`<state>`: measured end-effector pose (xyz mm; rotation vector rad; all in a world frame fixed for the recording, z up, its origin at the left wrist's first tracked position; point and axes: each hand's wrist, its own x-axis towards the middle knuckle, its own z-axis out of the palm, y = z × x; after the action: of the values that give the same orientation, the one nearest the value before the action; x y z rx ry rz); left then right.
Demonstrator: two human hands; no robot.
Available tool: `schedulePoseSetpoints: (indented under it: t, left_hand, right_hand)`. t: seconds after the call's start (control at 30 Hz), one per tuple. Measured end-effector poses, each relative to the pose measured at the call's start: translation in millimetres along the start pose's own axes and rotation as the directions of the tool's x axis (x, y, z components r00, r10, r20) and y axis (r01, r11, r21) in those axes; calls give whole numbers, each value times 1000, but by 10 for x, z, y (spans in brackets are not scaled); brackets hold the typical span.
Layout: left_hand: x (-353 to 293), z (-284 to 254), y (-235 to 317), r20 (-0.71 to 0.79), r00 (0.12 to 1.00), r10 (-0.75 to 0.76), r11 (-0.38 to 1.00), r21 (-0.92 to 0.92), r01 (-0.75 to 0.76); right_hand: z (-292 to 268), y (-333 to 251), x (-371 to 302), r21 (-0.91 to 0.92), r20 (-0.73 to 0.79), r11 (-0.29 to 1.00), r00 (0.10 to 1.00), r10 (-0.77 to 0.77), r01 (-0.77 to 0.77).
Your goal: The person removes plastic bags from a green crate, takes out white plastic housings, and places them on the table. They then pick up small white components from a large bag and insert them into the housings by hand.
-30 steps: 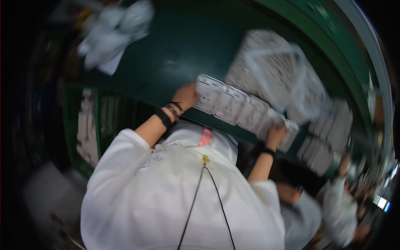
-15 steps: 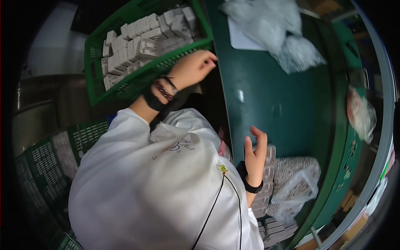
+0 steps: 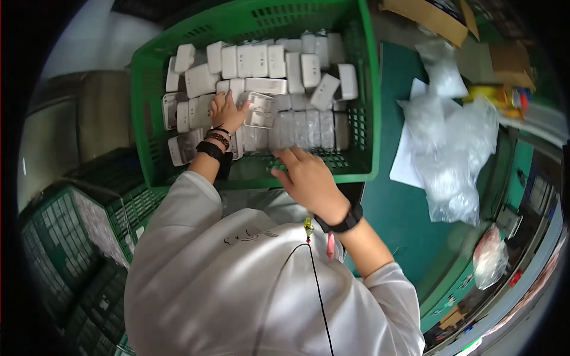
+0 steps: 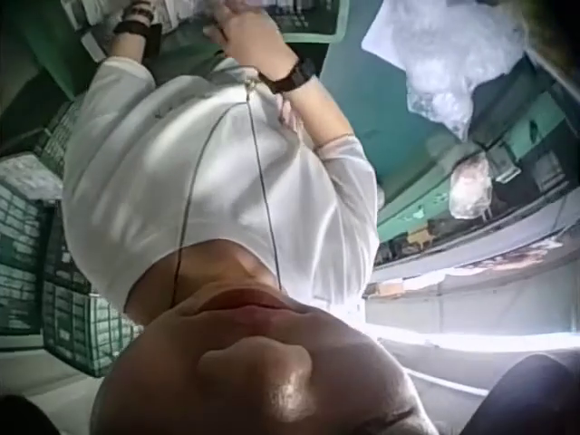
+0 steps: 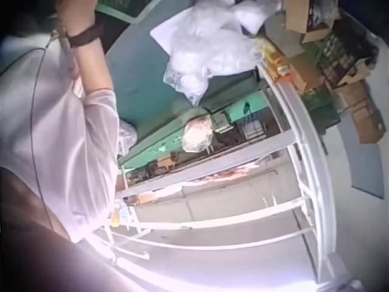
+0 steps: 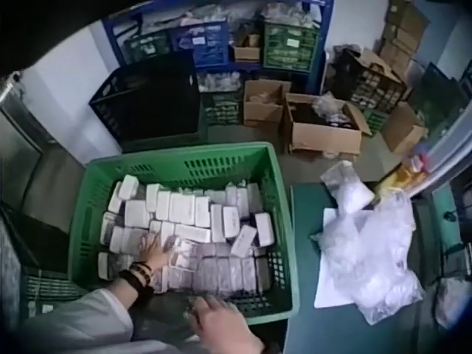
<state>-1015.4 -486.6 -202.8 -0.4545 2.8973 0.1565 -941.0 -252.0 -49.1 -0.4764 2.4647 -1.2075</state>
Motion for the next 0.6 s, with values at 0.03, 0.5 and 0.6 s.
schedulePoseSetpoints:
  t: [0.03,0.5,0.6]
  left_hand:
    - [22,-31,-91,0,1000,-28,1000,-3,28]
    - [448,100,-2005,349,877,-330,692,-542,477]
    - [501,-42,-1968,451,848,-279,641,-570,514]
  right_hand:
    - [59,33,230,3,74,1000,997,-31,31]
    - [2226,150,1976,364,89,891,963,256,-270]
    - [2354,104,2118,406,206,816,911,357,-411]
